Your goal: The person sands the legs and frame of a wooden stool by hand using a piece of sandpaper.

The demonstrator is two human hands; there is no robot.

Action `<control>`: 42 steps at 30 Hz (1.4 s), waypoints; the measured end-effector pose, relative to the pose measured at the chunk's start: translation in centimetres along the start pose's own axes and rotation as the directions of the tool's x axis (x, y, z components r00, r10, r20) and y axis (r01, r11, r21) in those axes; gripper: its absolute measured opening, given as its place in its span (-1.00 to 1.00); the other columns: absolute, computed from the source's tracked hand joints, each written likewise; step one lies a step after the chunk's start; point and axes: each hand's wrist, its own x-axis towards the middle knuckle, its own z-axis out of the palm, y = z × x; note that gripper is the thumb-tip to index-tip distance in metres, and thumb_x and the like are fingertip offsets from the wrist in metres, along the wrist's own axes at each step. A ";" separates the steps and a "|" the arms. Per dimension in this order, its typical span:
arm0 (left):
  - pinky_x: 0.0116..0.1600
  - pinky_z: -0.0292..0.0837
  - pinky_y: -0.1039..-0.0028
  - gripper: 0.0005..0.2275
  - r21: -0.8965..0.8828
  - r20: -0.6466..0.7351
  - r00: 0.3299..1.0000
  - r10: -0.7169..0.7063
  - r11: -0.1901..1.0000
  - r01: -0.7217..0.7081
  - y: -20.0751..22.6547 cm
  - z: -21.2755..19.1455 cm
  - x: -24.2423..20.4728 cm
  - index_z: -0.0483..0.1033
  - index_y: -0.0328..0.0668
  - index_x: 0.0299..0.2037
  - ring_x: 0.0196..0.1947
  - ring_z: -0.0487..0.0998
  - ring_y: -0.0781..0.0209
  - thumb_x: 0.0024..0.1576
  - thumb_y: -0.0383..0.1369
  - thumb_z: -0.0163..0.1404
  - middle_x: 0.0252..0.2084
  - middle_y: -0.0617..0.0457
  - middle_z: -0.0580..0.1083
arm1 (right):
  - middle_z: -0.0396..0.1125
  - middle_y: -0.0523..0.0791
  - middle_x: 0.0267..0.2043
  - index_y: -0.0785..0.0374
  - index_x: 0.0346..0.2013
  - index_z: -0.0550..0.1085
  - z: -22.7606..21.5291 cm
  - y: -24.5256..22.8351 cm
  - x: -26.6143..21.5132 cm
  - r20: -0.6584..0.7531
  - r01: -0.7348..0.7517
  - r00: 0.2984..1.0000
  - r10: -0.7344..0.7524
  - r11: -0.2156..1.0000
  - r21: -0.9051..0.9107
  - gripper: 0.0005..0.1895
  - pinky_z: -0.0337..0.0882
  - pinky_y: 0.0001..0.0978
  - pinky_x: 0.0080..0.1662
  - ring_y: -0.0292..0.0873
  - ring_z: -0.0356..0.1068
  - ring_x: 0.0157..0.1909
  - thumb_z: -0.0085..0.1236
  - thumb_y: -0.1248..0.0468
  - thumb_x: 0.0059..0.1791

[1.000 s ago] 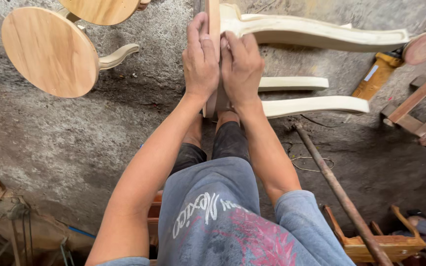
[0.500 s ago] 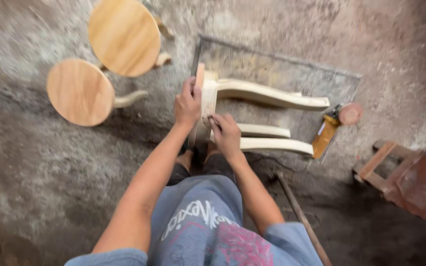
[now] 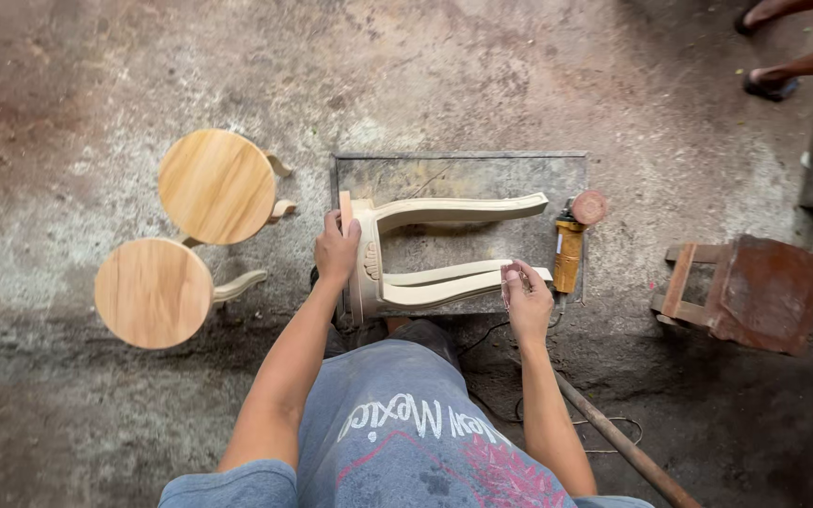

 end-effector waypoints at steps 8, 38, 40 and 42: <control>0.12 0.42 0.00 -0.25 0.074 0.383 0.923 0.050 0.994 -0.084 -4.5 1.1 0.2 0.14 -0.31 0.36 0.00 0.51 -0.48 -0.04 -0.16 0.14 -0.01 -0.52 0.48 | 0.45 -0.14 -0.34 0.34 0.09 0.52 4.8 -1.9 -6.3 -0.029 -0.040 0.999 0.041 0.999 0.036 -0.65 0.27 -0.54 -0.49 -0.40 0.30 -0.49 0.13 0.22 0.07; 0.10 0.50 0.24 -0.49 -0.217 0.096 0.798 0.594 0.795 -0.566 3.7 -7.8 -2.1 0.20 -0.44 0.39 0.04 0.56 -0.17 0.21 -0.46 -0.01 0.15 -0.37 0.42 | 0.43 -0.07 0.02 0.39 0.32 0.31 9.5 -3.9 -17.9 -0.180 0.045 0.983 -0.021 0.990 0.131 -0.37 0.45 -0.54 -0.05 -0.32 0.42 -0.04 0.25 0.27 -0.01; 0.02 0.57 0.45 -0.68 -0.533 0.339 0.758 0.557 0.778 -0.334 6.7 -9.2 -5.0 0.41 -0.29 0.23 -0.02 0.65 0.13 0.30 -0.36 0.01 0.11 -0.12 0.55 | 0.41 -0.05 0.02 0.38 0.37 0.25 9.5 -6.4 -16.5 -0.073 0.022 0.997 -0.010 0.986 0.167 -0.30 0.46 -0.52 -0.07 -0.30 0.42 -0.06 0.25 0.28 -0.03; -0.05 0.56 0.47 -0.66 -0.575 0.483 0.715 0.506 0.799 -0.177 9.8 -9.4 -6.7 0.39 -0.30 0.21 -0.10 0.63 0.21 0.27 -0.34 0.03 0.05 -0.05 0.53 | 0.37 -0.05 -0.03 0.33 0.42 0.20 9.2 -8.9 -15.1 0.012 0.006 1.000 -0.007 0.996 0.085 -0.17 0.45 -0.44 -0.17 -0.25 0.40 -0.11 0.34 0.29 -0.09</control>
